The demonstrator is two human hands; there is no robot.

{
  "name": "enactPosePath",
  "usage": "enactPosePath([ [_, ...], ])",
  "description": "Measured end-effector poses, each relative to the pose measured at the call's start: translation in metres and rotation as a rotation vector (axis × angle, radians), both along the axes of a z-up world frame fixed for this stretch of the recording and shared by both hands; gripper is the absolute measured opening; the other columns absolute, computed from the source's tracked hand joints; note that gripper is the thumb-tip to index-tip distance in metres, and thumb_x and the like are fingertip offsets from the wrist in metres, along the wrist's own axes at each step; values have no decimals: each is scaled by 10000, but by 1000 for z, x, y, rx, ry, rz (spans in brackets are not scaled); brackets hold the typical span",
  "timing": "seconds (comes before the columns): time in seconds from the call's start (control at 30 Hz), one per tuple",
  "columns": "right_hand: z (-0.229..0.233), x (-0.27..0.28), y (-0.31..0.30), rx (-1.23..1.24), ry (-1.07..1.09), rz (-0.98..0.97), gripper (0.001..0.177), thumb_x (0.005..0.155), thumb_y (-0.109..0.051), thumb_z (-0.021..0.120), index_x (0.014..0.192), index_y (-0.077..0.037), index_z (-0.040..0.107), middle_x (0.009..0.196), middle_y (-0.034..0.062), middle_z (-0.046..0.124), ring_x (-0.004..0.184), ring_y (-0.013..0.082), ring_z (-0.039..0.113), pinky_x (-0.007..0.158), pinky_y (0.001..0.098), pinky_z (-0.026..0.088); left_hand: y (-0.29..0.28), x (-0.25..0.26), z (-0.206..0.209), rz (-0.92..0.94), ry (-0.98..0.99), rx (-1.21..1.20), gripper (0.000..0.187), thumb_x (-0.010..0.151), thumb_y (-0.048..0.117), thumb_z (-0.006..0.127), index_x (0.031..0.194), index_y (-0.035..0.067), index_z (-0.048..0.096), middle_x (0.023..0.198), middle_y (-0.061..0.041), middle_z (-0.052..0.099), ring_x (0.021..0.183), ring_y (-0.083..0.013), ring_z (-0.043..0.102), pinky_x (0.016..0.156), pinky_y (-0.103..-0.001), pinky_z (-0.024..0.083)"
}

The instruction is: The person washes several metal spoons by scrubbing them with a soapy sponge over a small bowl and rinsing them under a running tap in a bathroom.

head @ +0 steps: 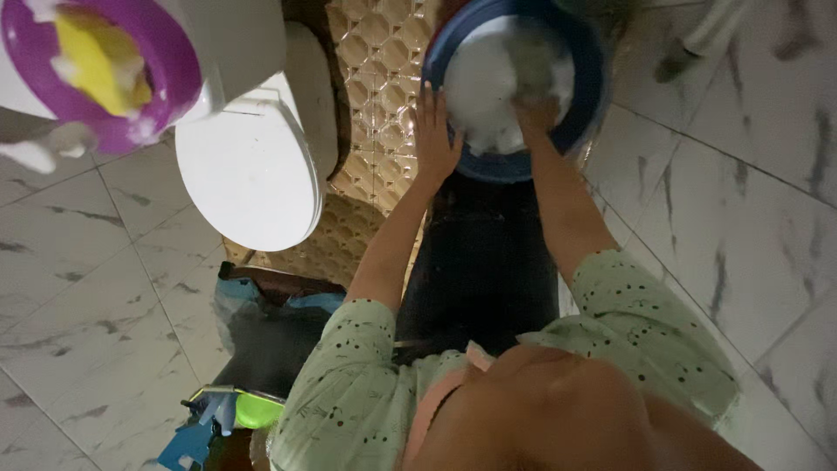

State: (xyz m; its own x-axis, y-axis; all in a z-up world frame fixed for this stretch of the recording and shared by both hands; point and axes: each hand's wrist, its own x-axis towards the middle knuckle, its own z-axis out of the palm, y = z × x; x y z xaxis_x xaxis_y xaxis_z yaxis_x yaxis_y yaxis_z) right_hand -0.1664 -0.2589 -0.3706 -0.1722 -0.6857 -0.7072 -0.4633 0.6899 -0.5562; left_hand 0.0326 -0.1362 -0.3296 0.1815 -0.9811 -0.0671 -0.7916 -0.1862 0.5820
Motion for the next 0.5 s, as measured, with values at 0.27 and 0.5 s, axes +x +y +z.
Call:
enactPosePath([
  [0.27,-66,59,-14,-167,-21,355,692,969,-346,627,1495,35,388,1457,276,475,1284,402,511,1072,453,436,7,10,-9,62,58,30,817,1020,418,582,1643,74,181,1714,-207,143,1603,-439,98,1308,-602,70],
  [0.5,-67,96,35,-131,0,596,606,1001,-349,572,1450,40,455,1388,268,542,1203,390,559,1013,458,466,26,16,-22,80,-32,85,818,1050,469,533,1647,66,146,1714,-203,105,1595,-432,60,1298,-604,39],
])
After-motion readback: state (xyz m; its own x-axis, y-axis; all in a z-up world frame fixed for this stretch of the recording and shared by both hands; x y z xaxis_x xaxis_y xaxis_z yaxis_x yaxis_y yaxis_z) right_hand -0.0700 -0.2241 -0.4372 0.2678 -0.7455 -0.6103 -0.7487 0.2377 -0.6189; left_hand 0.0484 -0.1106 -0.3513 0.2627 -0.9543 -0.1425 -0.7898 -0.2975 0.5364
